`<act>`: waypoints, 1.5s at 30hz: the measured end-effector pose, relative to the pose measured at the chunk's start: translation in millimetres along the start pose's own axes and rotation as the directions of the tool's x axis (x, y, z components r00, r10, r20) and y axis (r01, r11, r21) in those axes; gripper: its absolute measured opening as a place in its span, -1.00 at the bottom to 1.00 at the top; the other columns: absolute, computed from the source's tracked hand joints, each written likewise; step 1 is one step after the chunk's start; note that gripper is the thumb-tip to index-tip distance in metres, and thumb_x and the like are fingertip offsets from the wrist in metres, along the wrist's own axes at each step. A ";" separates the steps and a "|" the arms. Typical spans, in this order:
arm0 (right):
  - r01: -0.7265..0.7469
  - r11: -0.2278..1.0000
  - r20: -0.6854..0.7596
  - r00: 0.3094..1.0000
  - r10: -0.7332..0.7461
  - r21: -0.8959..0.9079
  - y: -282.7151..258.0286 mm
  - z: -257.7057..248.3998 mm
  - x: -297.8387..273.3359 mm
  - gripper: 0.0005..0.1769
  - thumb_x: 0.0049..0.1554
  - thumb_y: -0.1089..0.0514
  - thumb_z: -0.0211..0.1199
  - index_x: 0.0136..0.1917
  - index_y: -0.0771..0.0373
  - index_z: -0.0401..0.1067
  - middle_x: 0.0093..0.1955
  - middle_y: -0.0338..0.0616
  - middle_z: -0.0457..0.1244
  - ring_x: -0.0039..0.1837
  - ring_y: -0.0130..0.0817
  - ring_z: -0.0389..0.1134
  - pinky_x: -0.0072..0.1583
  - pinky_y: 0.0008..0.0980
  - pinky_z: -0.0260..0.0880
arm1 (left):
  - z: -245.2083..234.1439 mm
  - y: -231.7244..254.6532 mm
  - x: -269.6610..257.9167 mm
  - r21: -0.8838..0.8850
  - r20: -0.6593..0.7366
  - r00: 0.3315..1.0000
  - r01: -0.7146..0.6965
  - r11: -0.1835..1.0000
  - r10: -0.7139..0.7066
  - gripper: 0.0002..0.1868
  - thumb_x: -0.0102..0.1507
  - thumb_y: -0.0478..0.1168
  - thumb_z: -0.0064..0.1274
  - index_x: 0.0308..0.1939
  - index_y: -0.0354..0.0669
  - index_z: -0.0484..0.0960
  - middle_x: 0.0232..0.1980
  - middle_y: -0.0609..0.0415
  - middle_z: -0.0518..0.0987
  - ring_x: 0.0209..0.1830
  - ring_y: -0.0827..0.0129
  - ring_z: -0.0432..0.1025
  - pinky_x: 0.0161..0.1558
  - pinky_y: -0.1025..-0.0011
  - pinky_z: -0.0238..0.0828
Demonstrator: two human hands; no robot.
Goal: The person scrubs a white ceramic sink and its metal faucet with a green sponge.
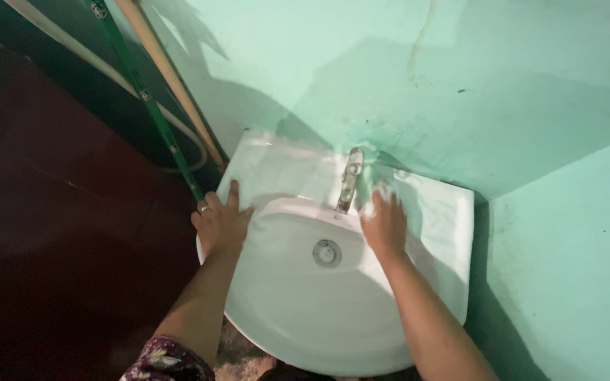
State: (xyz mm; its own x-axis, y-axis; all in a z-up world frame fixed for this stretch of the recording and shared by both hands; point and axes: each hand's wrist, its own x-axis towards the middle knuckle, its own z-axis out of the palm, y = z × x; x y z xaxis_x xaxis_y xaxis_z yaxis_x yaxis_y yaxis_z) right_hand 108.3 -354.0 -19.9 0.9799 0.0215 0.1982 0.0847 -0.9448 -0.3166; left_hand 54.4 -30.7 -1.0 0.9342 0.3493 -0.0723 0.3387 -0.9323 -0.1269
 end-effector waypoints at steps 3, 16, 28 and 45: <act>-0.053 0.999 -0.033 0.998 0.053 -0.004 1.3 7.2 22.0 -0.35 0.03 0.09 0.40 0.37 0.21 0.37 0.43 0.37 0.13 0.45 0.32 0.13 0.38 0.11 0.18 | -0.6 0.5 -1.7 0.005 -0.074 0.997 -0.008 1.000 0.009 -0.23 0.35 0.36 -0.20 0.60 0.34 0.10 0.11 -0.11 0.37 0.07 0.05 0.36 0.06 0.15 0.29; 0.183 0.983 -0.014 0.983 -0.183 0.005 43.3 12.4 35.6 -0.22 -0.08 0.10 0.49 0.37 0.32 0.35 0.34 0.28 0.25 0.43 0.33 0.16 0.49 0.10 0.09 | -6.9 0.9 1.6 -0.024 -0.064 0.998 -0.007 1.000 0.006 -0.21 0.31 0.37 -0.16 0.58 0.33 0.10 0.16 -0.20 0.37 0.12 -0.04 0.34 0.09 0.08 0.28; 0.157 0.983 -0.029 0.987 -0.155 0.099 88.7 -52.1 9.0 -0.38 -0.04 0.02 0.47 0.23 0.32 0.44 0.17 0.22 0.33 0.20 0.27 0.32 0.24 0.06 0.38 | -11.1 1.2 -1.4 -0.080 -0.036 0.999 -0.014 0.997 0.011 -0.21 0.32 0.33 -0.13 0.60 0.31 0.13 0.14 -0.15 0.37 0.12 0.00 0.35 0.10 0.10 0.29; -0.020 0.997 -0.104 0.994 0.013 -0.073 84.6 -25.1 1.0 -0.43 0.09 0.06 0.40 0.30 0.33 0.37 0.29 0.38 0.25 0.34 0.40 0.23 0.34 0.19 0.25 | -6.3 4.0 4.6 -0.070 -0.016 1.000 0.003 0.998 -0.004 -0.21 0.34 0.35 -0.15 0.60 0.31 0.11 0.14 -0.19 0.37 0.13 -0.03 0.33 0.09 0.09 0.26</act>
State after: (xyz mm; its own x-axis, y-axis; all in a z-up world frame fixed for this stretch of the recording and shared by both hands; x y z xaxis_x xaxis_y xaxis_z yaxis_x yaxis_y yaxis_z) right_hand 111.9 -442.1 -23.2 0.9567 -0.0247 0.2900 0.0514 -0.9664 -0.2518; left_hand 60.8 -33.4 4.4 0.9345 0.3517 -0.0555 0.3486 -0.9355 -0.0579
